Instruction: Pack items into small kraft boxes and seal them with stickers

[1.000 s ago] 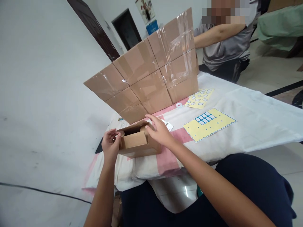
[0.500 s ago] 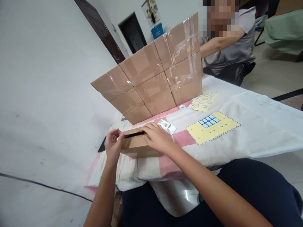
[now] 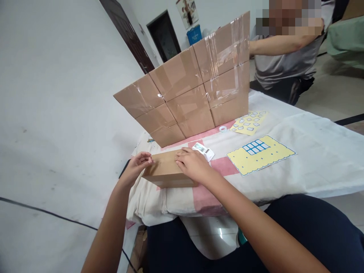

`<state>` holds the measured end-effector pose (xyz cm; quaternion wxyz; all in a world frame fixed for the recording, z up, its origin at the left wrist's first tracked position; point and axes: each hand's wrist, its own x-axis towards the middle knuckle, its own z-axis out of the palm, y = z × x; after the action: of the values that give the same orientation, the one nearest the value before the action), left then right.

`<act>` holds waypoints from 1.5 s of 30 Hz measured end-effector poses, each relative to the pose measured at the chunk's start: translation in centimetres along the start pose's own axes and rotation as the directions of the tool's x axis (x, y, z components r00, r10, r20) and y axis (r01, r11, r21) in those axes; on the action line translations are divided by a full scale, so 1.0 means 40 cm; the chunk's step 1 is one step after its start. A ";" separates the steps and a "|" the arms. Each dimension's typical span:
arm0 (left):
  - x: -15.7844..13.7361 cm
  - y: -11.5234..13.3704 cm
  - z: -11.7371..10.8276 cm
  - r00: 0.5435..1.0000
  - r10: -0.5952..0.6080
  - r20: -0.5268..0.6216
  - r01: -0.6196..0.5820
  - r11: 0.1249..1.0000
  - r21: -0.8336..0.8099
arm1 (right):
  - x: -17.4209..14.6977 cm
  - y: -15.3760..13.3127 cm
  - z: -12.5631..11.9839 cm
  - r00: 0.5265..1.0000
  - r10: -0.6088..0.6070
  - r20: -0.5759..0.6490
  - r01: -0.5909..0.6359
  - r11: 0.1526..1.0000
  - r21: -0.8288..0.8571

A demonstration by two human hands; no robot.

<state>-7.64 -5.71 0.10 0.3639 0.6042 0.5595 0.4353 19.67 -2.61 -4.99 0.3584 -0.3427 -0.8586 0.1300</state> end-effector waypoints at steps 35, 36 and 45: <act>0.062 0.015 0.043 0.973 0.013 0.229 -0.047 0.988 0.145 | 0.003 -0.003 -0.003 0.999 0.023 0.037 -0.024 1.000 0.009; 0.059 0.018 0.042 0.972 0.008 0.233 -0.042 0.989 0.141 | 0.002 -0.003 -0.002 0.999 0.024 0.038 -0.024 1.000 0.011; 0.065 0.011 0.058 0.970 -0.007 0.243 -0.044 0.977 0.207 | 0.003 -0.002 -0.003 0.998 0.022 0.054 -0.023 1.000 0.020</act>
<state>-5.33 -3.07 -0.01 0.3593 0.6933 0.5481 0.2998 19.65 -2.59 -4.78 0.3369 -0.3452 -0.8627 0.1521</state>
